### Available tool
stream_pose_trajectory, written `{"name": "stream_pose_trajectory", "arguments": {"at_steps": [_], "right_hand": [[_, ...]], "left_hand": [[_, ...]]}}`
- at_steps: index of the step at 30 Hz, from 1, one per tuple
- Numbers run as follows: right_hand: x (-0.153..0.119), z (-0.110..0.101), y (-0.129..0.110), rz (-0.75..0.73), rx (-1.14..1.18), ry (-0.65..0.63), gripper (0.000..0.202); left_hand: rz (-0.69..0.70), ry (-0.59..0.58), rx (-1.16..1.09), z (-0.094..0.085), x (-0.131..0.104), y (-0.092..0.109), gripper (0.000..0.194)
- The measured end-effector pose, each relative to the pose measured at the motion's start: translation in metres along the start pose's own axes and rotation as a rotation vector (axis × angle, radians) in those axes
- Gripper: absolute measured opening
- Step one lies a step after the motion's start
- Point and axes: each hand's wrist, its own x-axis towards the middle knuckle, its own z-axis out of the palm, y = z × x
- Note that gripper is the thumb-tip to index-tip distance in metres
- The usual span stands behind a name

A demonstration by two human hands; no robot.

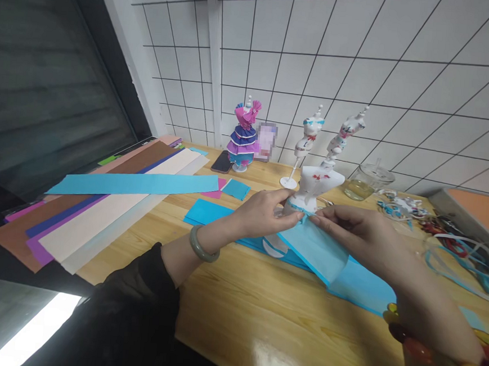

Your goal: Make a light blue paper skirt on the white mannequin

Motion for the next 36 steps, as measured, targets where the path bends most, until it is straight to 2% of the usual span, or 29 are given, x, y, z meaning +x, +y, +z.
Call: {"name": "stream_pose_trajectory", "arguments": {"at_steps": [6,14,23,30,36], "right_hand": [[0.000,0.000,-0.005,0.010,-0.012,0.002,0.039],[-0.005,-0.008,-0.011,0.018,-0.102,-0.030,0.040],[-0.007,-0.011,-0.014,-0.108,-0.052,-0.063,0.031],[-0.003,-0.007,-0.010,0.014,-0.031,0.005,0.036],[-0.001,-0.005,-0.006,-0.001,-0.022,0.026,0.036]], "left_hand": [[0.043,0.001,0.018,0.002,0.000,-0.002,0.044],[0.030,0.045,0.024,0.005,-0.001,-0.003,0.033],[0.020,0.055,0.034,0.005,-0.001,-0.003,0.031],[0.055,0.051,0.035,0.006,-0.001,-0.002,0.032],[0.042,0.035,0.040,0.004,-0.002,0.001,0.028]]}}
